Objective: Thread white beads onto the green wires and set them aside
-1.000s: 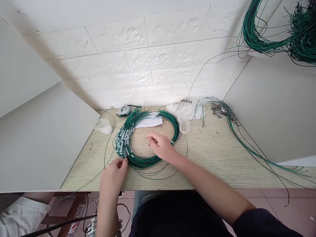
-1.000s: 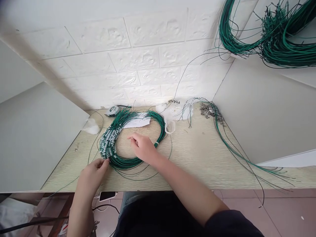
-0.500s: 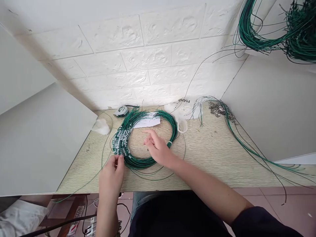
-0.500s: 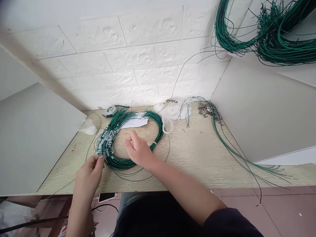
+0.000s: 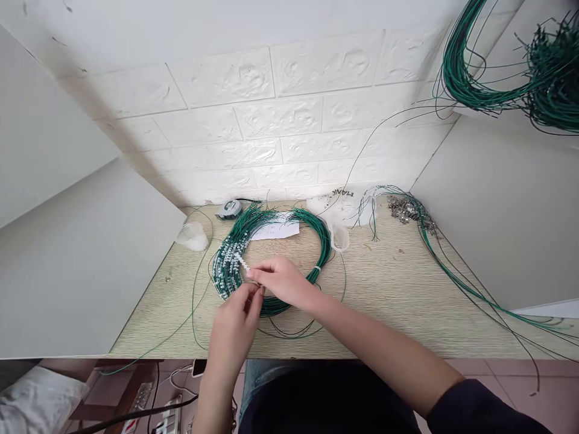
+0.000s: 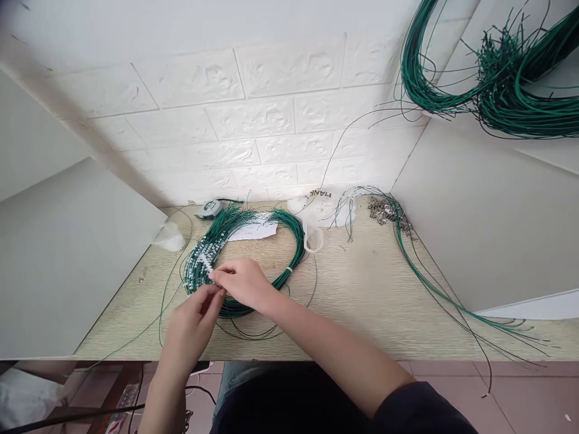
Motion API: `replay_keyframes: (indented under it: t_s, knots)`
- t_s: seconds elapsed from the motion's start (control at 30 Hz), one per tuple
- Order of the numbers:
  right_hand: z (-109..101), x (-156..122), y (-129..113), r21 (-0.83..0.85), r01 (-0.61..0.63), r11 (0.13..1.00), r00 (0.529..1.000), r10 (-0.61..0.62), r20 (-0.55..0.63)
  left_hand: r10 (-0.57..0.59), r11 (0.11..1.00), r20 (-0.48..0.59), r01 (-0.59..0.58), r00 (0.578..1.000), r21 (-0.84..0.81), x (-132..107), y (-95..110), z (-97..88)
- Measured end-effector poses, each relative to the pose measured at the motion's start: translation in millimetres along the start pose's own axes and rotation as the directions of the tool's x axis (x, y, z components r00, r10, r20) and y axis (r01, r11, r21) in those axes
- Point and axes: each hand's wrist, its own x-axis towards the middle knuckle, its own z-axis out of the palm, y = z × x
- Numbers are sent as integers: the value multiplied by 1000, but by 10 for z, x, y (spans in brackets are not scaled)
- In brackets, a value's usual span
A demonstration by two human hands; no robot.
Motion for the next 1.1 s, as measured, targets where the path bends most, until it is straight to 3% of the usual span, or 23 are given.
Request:
replay_keyframes:
  t_s: [0.17,0.33,0.47,0.6,0.8,1.1]
  knots:
    - [-253,-265,-10,49,12,999,993,-6,-115,20,970,29,-12,999,-244,115,138,-57]
    - [-295,-546,83,302,64,951,986,-14,-163,100,796,213,50,972,-603,236,295,54]
    - [-226,-667,205,528,97,844,981,7,-192,162,706,347,137,924,-695,265,354,174]
    - [-170,-748,246,629,93,772,975,57,-214,106,664,347,194,932,-722,291,359,239]
    - [-108,-882,210,593,-6,805,976,134,-172,22,502,224,183,974,-845,323,386,264]
    - [-137,-968,210,416,-148,897,974,206,-98,-14,378,256,242,967,-894,295,408,286]
